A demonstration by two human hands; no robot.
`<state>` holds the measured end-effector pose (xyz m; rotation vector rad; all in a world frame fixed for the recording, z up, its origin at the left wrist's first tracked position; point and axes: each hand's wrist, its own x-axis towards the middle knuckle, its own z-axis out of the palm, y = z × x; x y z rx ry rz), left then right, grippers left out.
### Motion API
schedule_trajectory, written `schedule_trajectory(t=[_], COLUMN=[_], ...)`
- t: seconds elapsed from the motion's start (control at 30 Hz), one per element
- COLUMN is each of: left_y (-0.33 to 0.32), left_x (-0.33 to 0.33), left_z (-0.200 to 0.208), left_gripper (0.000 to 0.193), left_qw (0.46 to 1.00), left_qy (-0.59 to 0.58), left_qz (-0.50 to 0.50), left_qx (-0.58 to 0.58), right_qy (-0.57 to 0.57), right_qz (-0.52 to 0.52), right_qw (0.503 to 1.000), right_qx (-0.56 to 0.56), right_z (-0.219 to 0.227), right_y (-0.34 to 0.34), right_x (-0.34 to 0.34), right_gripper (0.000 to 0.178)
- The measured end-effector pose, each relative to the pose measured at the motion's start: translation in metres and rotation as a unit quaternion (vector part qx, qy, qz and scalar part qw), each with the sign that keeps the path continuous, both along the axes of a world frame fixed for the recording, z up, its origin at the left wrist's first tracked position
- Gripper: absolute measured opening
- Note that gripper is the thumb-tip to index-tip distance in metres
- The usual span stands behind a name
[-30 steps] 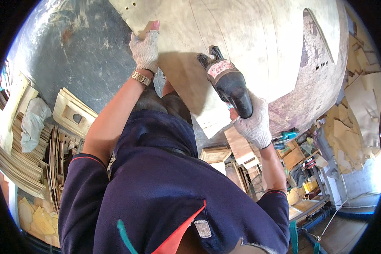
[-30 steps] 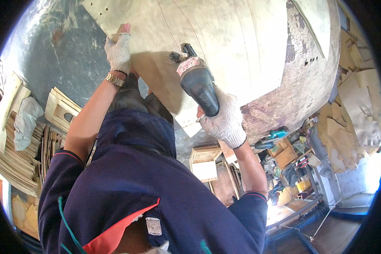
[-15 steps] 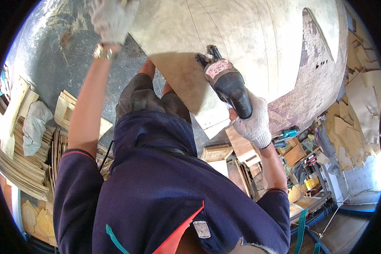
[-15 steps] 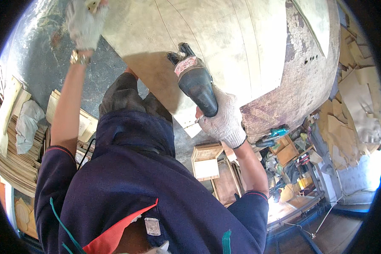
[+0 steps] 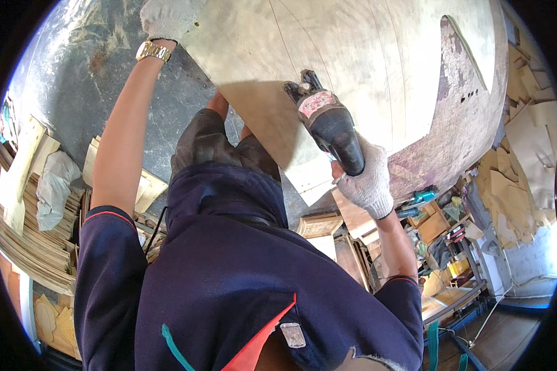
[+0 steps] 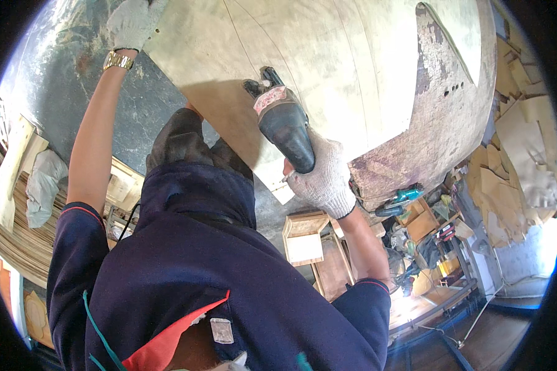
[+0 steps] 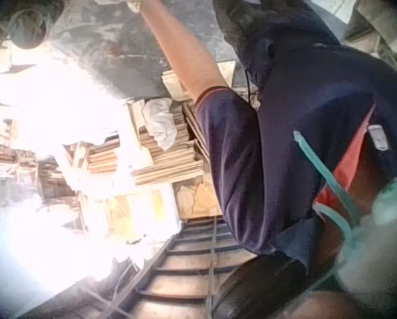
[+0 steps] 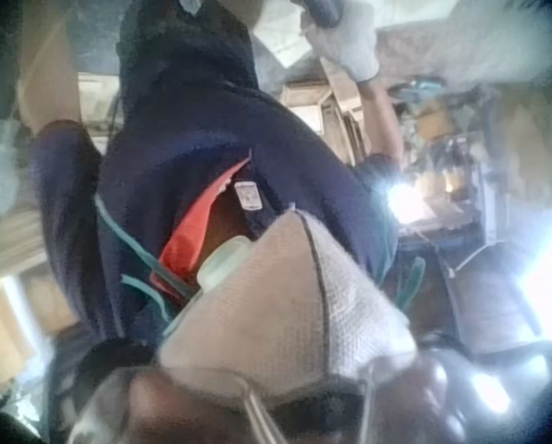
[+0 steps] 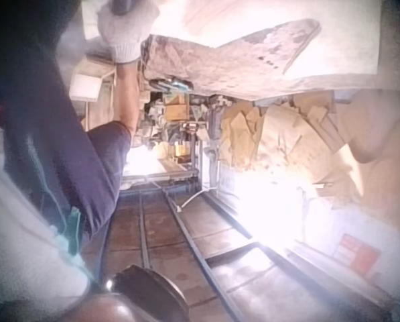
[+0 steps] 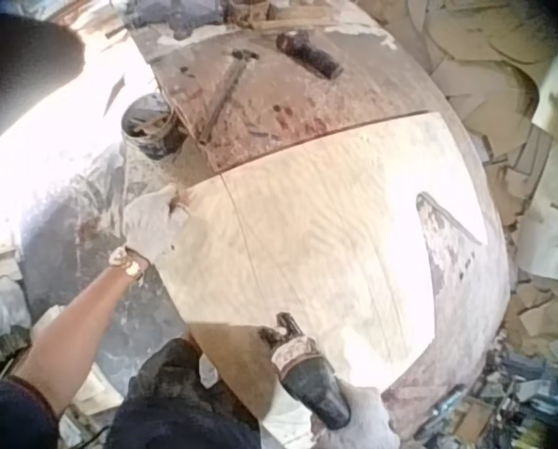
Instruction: The person marks a curved line on a large wooden panel using a template and pen, then uses a nail gun and hammer to fasten the template. The person then uses a jigsaw to cut along the marked line on the panel.
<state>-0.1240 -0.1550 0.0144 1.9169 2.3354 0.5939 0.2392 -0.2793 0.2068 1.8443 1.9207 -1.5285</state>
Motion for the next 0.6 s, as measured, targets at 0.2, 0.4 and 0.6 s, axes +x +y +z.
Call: schedule_trajectory(t=[0.2,0.4,0.6], left_y=[0.001,-0.002,-0.001], left_x=[-0.003,-0.008,0.002], left_z=[-0.008,-0.017,0.002], left_gripper=[0.025,0.027,0.029], left_qw=[1.0,0.998,1.0], left_qy=[0.009,0.011,0.016], left_qz=[-0.008,-0.025,-0.018], left_qx=[-0.008,0.049,-0.01], right_qy=[-0.004,-0.022,-0.007], right_qz=[-0.01,-0.005,-0.011], right_qw=[1.0,0.999,1.0], right_qx=[-0.004,-0.03,0.008], right_z=[0.0,-0.002,-0.004], right_y=[0.001,0.004,0.005], right_x=[-0.004,-0.002,-0.005], right_gripper=[0.025,0.039,0.028])
